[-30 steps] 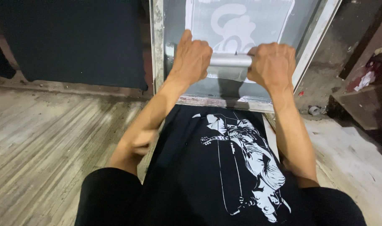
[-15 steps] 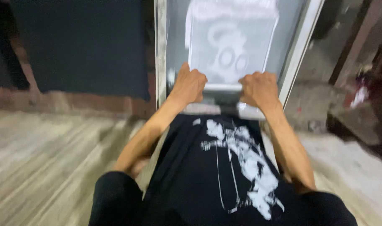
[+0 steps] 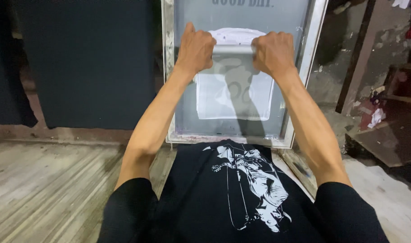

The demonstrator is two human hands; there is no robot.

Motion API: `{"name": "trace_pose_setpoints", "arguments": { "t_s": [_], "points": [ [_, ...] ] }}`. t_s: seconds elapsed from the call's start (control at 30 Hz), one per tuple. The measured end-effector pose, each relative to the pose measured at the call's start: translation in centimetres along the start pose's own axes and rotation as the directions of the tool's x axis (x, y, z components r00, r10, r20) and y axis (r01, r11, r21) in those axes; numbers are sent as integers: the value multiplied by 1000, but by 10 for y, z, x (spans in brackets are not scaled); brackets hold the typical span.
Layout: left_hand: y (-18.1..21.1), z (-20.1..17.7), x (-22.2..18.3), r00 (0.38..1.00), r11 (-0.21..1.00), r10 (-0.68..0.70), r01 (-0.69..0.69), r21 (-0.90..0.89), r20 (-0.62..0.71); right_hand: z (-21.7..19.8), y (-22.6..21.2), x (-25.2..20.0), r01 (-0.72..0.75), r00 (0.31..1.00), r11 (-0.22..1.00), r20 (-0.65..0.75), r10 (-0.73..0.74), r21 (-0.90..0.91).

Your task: Manual screen printing of white ink onto black t-shirts, including squeegee application, heat drying, and frame adjustment.

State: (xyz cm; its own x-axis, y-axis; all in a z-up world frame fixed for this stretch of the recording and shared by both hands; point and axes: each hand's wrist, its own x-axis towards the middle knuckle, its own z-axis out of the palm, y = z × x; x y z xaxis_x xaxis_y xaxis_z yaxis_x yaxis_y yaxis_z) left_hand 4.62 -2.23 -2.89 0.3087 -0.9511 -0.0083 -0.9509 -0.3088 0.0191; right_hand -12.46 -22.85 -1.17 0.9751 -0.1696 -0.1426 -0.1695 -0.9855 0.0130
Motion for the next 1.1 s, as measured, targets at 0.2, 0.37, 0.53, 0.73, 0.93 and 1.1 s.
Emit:
{"name": "trace_pose_setpoints", "arguments": {
  "t_s": [0.2, 0.37, 0.53, 0.73, 0.93, 1.1],
  "points": [
    [-7, -3, 17, 999, 998, -38, 39, -52, 8, -14, 7, 11, -76, 997, 984, -12, 75, -161],
    [-4, -14, 17, 998, 998, -22, 18, -53, -62, -31, 6, 0, -84, 996, 988, -48, 78, -132],
    [9, 0, -2, 998, 995, -16, 22, -95, 59, -8, -8, -14, -107, 989, 974, 75, 124, -198],
    [-2, -16, 6, 998, 991, -19, 26, -129, 54, -28, -7, -4, -91, 996, 993, -12, 90, -76],
    [13, -40, -7, 1000, 999, 0, 1, -41, 7, -50, -12, -27, -102, 990, 991, 85, 110, -92],
    [59, -67, -81, 998, 956, -18, 33, -291, 54, -20, -39, -118, -91, 991, 992, 88, 99, -89]
  ]
}}
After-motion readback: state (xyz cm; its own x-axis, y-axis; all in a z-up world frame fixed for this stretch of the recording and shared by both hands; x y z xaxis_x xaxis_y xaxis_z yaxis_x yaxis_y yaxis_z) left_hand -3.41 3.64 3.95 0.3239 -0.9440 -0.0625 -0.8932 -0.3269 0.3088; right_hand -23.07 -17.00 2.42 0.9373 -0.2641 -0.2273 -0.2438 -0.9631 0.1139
